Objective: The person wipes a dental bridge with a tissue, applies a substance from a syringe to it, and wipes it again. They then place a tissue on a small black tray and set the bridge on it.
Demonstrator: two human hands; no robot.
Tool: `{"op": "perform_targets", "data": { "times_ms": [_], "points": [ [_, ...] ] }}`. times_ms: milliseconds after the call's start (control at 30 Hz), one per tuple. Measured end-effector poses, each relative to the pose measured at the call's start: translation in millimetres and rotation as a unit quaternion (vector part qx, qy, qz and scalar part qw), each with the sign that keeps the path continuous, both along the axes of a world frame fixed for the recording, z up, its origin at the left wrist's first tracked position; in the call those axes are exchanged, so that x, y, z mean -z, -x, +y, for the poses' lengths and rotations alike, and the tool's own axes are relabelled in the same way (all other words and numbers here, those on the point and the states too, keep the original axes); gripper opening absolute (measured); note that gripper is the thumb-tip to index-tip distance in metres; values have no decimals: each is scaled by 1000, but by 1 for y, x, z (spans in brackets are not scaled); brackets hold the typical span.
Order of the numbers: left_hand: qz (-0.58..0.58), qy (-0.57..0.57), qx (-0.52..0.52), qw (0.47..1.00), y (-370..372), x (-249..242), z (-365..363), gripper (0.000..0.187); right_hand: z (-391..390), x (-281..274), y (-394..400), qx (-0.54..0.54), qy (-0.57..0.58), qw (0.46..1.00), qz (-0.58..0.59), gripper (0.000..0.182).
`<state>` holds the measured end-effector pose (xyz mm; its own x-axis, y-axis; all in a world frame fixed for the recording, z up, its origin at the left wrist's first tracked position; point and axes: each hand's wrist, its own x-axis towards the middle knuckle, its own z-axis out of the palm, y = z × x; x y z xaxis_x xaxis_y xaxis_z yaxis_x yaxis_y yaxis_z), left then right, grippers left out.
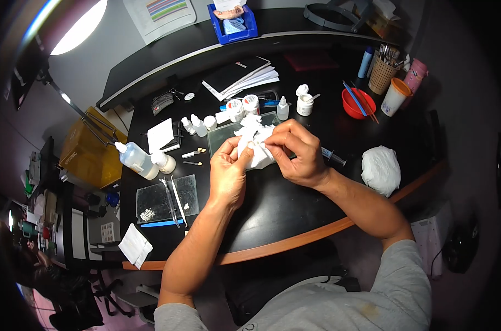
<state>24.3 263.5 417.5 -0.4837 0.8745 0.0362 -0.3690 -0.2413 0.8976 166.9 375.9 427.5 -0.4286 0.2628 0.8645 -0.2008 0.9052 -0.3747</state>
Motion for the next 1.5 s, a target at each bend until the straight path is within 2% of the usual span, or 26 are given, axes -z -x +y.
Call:
{"op": "perform_targets", "data": {
  "times_ms": [233, 433, 567, 667, 767, 967, 1067, 1167, 1267, 1400, 1500],
  "points": [
    [-18, -9, 10, 1000, -14, 1, -2, 30, -2, -2, -5, -37, 42, 998, -16, 15],
    [-67, -10, 64, 996, -9, 6, -3, 21, -1, -2, -9, -48, 85, 995, -30, 19],
    [-94, 18, 110, 989, -2, 7, -2, 31, 1, 2, -8, -48, 98, 994, -21, 18],
    [-94, 23, 108, 989, -2, 8, -1, 34, 4, 5, -7, -55, 105, 992, -30, 16],
    [-110, 18, 96, 989, -3, 5, 0, 27, 5, 7, -7, -60, 124, 990, -42, 15],
    [-151, 19, 111, 982, -4, -1, -2, 32, 5, 8, -6, -77, 162, 983, -41, 13],
    [-164, 23, 111, 980, -3, -1, -3, 34, 6, 5, -7, -75, 130, 988, -42, 13],
    [-114, 27, 130, 985, 3, 5, -3, 32, 8, 5, -7, -67, 125, 988, -58, 14],
    [-4, 47, 81, 996, 1, 3, -4, 27, 6, 4, -9, -52, 113, 989, -76, 14],
    [61, 54, 74, 994, 1, 8, -2, 25, 2, 4, -10, -67, 93, 990, -77, 13],
    [-2, 45, 69, 997, -2, 8, -1, 23, 3, 1, -10, -91, 146, 982, -74, 12]
  ]
}}
